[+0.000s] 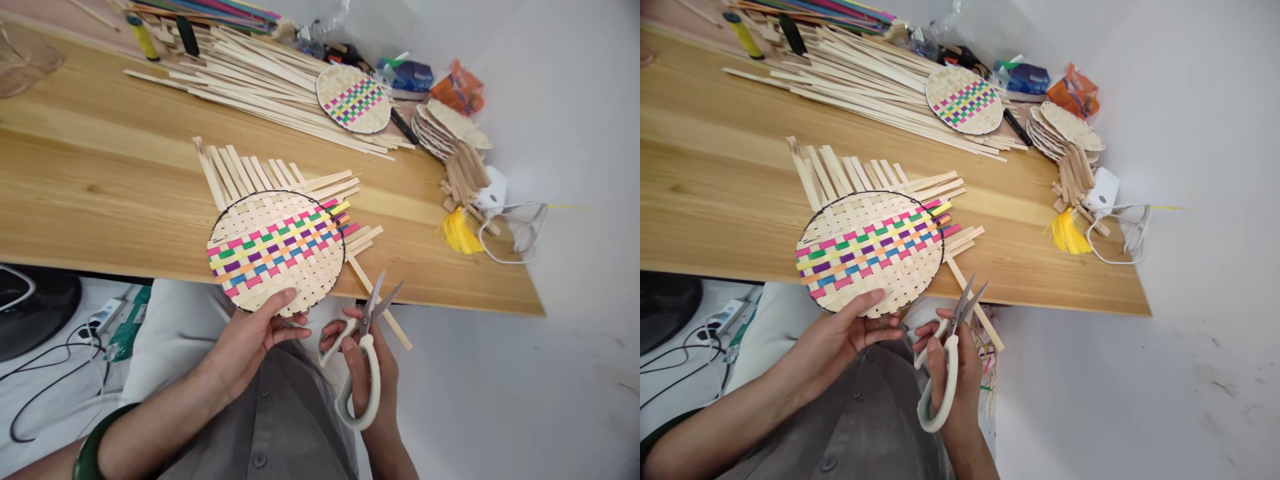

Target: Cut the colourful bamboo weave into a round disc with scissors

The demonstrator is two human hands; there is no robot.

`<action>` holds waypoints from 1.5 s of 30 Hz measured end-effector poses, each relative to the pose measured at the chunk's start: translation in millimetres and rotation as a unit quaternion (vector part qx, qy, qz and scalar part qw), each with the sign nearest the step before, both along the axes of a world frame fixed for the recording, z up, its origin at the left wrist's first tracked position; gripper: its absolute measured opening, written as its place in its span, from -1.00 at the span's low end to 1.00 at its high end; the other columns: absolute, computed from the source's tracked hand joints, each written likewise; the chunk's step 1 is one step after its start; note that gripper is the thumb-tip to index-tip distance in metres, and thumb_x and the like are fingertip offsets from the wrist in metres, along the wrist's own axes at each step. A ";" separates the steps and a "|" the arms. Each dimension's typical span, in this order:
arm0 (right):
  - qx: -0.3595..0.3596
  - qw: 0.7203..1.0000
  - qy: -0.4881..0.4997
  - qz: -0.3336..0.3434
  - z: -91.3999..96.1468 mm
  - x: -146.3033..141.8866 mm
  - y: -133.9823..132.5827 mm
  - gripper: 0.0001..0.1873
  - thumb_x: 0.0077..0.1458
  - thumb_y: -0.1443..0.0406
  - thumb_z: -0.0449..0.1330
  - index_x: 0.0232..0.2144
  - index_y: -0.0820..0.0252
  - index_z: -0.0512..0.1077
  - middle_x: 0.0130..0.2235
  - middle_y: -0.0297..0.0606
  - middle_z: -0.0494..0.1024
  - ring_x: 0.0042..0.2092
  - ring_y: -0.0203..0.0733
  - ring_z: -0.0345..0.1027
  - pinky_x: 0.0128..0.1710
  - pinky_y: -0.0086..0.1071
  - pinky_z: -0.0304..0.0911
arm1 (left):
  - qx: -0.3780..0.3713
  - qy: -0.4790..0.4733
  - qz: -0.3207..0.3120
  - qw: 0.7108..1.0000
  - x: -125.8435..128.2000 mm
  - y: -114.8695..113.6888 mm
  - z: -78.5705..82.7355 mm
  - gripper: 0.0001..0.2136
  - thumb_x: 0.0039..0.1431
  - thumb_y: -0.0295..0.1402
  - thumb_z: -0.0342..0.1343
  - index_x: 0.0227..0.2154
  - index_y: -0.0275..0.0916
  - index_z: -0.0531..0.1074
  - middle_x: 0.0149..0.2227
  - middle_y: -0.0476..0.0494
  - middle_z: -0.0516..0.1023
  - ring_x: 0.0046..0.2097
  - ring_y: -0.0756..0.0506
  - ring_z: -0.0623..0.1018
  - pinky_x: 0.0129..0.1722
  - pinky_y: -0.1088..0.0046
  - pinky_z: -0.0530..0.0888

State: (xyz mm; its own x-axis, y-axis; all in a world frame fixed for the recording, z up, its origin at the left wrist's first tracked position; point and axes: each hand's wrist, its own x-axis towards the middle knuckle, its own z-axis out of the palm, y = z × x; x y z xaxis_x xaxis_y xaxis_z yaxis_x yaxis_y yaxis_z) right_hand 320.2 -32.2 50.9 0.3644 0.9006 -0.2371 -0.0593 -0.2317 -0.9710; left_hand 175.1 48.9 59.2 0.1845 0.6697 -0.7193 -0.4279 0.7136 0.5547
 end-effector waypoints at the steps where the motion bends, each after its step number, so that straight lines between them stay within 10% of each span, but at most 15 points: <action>1: 0.002 1.000 0.000 0.004 -0.4 0.4 -0.4 -0.72 0.24 0.19 0.14 -0.03 0.13 0.38 -0.28 -0.24 0.60 -0.32 -0.18 0.51 -0.29 -0.30 0.44 | -0.001 -0.002 -0.007 1.000 -1.2 -0.2 -0.5 -0.76 0.12 -0.37 0.26 -0.14 -0.29 0.48 -0.28 -0.17 0.59 -0.36 -0.12 0.60 -0.36 0.30 0.68; 9: -0.017 0.999 -0.031 -0.004 4.6 0.4 -2.1 -0.71 0.22 0.16 0.15 -0.06 0.16 0.40 -0.35 -0.27 0.57 -0.41 -0.23 0.44 -0.39 -0.36 0.37 | -0.007 0.015 -0.007 1.000 -14.3 2.1 3.6 -0.77 0.14 -0.38 0.25 -0.13 -0.28 0.49 -0.27 -0.17 0.59 -0.38 -0.11 0.60 -0.37 0.30 0.68; 17: -0.053 0.974 -0.210 -0.066 56.1 62.2 -4.0 -0.63 0.02 0.12 0.33 -0.12 0.10 0.47 -0.44 -0.32 0.58 -0.52 -0.28 0.34 -0.55 -0.45 0.24 | -0.005 0.023 -0.011 1.000 -16.5 2.9 0.4 -0.77 0.07 -0.44 0.32 -0.18 -0.29 0.53 -0.27 -0.15 0.64 -0.36 -0.10 0.62 -0.34 0.33 0.69; 20: -0.102 0.926 -0.348 -0.109 63.2 104.1 18.6 -0.52 -0.07 0.02 0.31 -0.13 0.12 0.49 -0.40 -0.24 0.61 -0.54 -0.23 0.31 -0.57 -0.39 0.18 | 0.003 0.016 -0.029 0.999 -13.1 -1.4 -4.5 -0.76 0.04 -0.39 0.35 -0.21 -0.32 0.54 -0.32 -0.19 0.66 -0.32 -0.13 0.63 -0.33 0.36 0.67; 24: -0.193 0.795 -0.571 -0.060 48.5 140.9 61.2 -0.51 -0.01 0.07 0.22 -0.04 0.15 0.51 -0.30 -0.13 0.64 -0.33 0.02 0.47 -0.41 -0.25 0.23 | 0.012 0.001 -0.043 0.999 -10.3 -7.4 -7.6 -0.72 0.03 -0.32 0.37 -0.21 -0.32 0.54 -0.32 -0.20 0.67 -0.29 -0.13 0.64 -0.30 0.38 0.66; 30: -0.139 0.686 -0.714 0.023 39.5 141.2 83.0 -0.55 0.18 0.18 0.05 0.00 0.26 0.53 -0.05 0.09 0.59 0.01 0.24 0.39 -0.18 -0.08 0.30 | 0.016 0.008 -0.056 0.998 -10.7 -8.7 -4.5 -0.68 0.02 -0.28 0.37 -0.18 -0.30 0.53 -0.28 -0.21 0.67 -0.25 -0.17 0.64 -0.28 0.32 0.65; 34: -0.012 0.767 -0.636 -0.089 57.0 98.3 53.7 -0.66 0.19 0.13 0.09 -0.18 0.17 0.56 -0.27 -0.11 0.62 -0.27 -0.02 0.48 -0.28 -0.22 0.31 | 0.015 0.018 -0.058 0.998 -8.6 -7.7 -3.6 -0.67 0.01 -0.27 0.37 -0.17 -0.32 0.54 -0.27 -0.23 0.67 -0.24 -0.17 0.63 -0.28 0.33 0.64; 38: -0.114 0.959 -0.234 0.113 45.1 32.9 28.4 -0.65 0.17 0.01 0.15 -0.41 0.13 0.51 -0.60 -0.37 0.42 -0.59 -0.30 0.24 -0.60 -0.42 0.18 | 0.007 0.016 -0.046 0.999 -5.5 -7.7 -3.8 -0.68 -0.05 -0.28 0.40 -0.22 -0.29 0.55 -0.29 -0.18 0.66 -0.26 -0.15 0.62 -0.31 0.36 0.64; 42: -0.136 0.979 0.128 0.081 13.2 -7.6 31.2 -0.58 0.07 -0.07 0.23 -0.38 0.17 0.46 -0.48 -0.39 0.40 -0.56 -0.36 0.18 -0.66 -0.46 0.27 | 0.007 0.019 -0.053 0.998 -4.7 -7.9 -2.3 -0.69 -0.11 -0.25 0.43 -0.30 -0.27 0.57 -0.33 -0.14 0.65 -0.30 -0.11 0.59 -0.35 0.40 0.62; 45: -0.116 0.974 0.196 0.007 3.5 -15.3 39.9 -0.57 0.01 -0.05 0.31 -0.51 0.19 0.41 -0.52 -0.42 0.34 -0.55 -0.40 0.13 -0.69 -0.53 0.24 | 0.019 0.016 -0.070 0.997 -4.4 -7.8 -0.2 -0.70 -0.10 -0.21 0.42 -0.32 -0.26 0.58 -0.36 -0.12 0.63 -0.32 -0.09 0.57 -0.36 0.43 0.60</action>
